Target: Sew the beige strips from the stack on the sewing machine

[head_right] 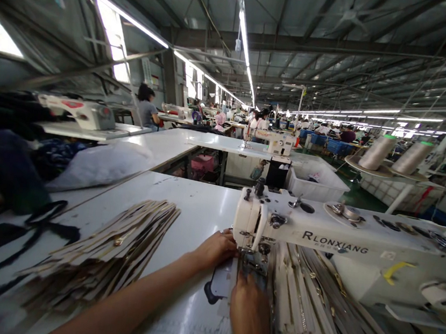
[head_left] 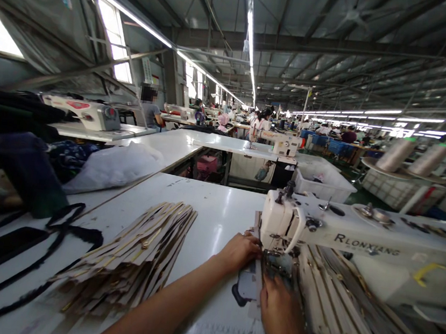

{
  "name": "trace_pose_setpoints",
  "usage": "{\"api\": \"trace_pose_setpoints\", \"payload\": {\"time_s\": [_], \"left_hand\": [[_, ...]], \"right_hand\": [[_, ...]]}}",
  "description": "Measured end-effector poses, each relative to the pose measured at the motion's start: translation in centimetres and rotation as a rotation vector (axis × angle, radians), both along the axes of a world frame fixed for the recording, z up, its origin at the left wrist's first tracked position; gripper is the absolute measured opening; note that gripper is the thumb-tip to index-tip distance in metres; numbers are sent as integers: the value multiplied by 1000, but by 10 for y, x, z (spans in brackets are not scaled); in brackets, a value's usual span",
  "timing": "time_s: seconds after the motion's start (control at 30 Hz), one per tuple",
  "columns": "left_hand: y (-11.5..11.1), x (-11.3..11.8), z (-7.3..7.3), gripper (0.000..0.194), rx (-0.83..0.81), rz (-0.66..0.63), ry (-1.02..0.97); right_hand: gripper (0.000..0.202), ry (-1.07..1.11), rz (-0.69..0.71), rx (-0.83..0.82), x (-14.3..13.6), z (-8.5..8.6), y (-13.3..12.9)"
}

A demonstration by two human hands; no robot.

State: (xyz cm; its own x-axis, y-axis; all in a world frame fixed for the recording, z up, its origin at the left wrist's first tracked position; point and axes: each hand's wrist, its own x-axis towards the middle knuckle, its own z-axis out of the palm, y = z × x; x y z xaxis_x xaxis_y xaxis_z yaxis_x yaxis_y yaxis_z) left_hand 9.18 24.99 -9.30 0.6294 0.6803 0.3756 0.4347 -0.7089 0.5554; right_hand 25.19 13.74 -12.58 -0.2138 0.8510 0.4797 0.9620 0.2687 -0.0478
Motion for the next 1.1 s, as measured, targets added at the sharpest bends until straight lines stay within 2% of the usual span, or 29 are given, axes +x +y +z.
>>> {"api": "trace_pose_setpoints", "payload": {"time_s": [0.3,0.63,0.87,0.97,1.1], "left_hand": [[3,-1,0,19,-53,-18,-50],[2,-1,2,20,25,-49,-13],[1,-1,2,18,-40,-17,-44],[-1,0,1,18,-18,-6,-3],[-6,-3,3,14,-7,-24,150]], "right_hand": [[39,141,-7,37,-5,-3,-5],[36,109,-28,-12,-3,-4,-3],[37,75,-50,-42,-3,-4,-3],[35,149,-36,-73,0,-4,-7],[33,238,2,-167,4,1,-12]]}}
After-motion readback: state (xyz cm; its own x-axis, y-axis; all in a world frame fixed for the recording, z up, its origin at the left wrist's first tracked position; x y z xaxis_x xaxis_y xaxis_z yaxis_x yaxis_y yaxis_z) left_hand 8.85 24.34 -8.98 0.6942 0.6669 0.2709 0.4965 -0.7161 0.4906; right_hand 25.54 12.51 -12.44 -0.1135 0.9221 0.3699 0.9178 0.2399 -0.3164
